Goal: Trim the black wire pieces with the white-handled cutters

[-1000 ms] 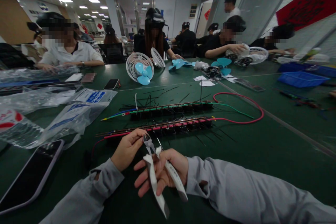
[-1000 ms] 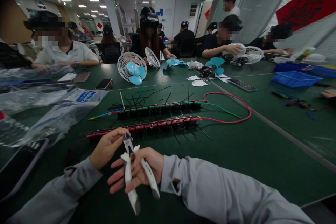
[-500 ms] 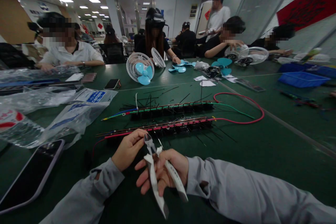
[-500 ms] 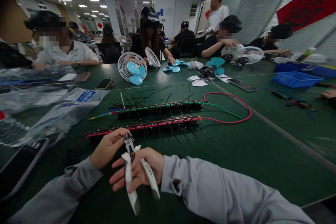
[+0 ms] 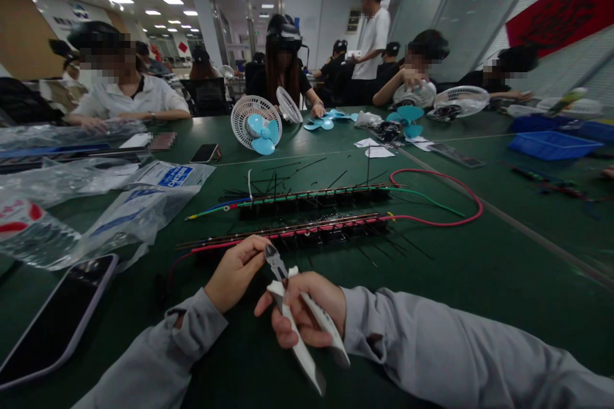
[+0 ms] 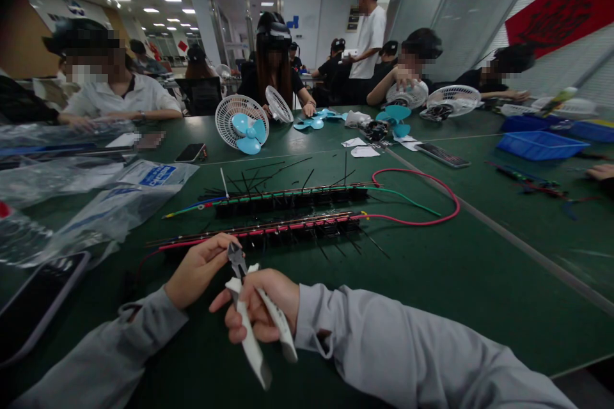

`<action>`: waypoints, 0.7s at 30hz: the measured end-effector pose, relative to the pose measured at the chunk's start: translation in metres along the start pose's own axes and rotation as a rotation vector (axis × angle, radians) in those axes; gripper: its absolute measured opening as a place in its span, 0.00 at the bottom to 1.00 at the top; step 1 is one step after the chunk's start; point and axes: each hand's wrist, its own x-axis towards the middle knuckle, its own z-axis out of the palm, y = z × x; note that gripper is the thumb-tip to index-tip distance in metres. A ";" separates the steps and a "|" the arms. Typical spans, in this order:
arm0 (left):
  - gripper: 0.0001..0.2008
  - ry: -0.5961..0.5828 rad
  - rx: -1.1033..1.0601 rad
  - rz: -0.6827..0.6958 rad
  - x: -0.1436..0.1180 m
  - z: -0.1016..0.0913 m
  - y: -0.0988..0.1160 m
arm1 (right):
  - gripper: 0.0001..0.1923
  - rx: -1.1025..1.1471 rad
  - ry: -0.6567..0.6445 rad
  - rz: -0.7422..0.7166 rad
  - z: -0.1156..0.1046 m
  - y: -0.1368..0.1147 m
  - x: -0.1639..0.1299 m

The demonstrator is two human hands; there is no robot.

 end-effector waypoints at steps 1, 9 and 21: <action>0.08 -0.001 0.001 0.001 0.000 0.000 0.000 | 0.24 -0.001 0.000 0.004 0.000 0.000 0.000; 0.08 -0.013 -0.002 0.000 0.000 -0.001 -0.001 | 0.20 -0.001 0.009 0.049 0.003 -0.003 -0.001; 0.08 0.014 0.005 0.001 0.000 0.002 0.002 | 0.20 -0.010 0.030 0.042 0.006 -0.003 -0.003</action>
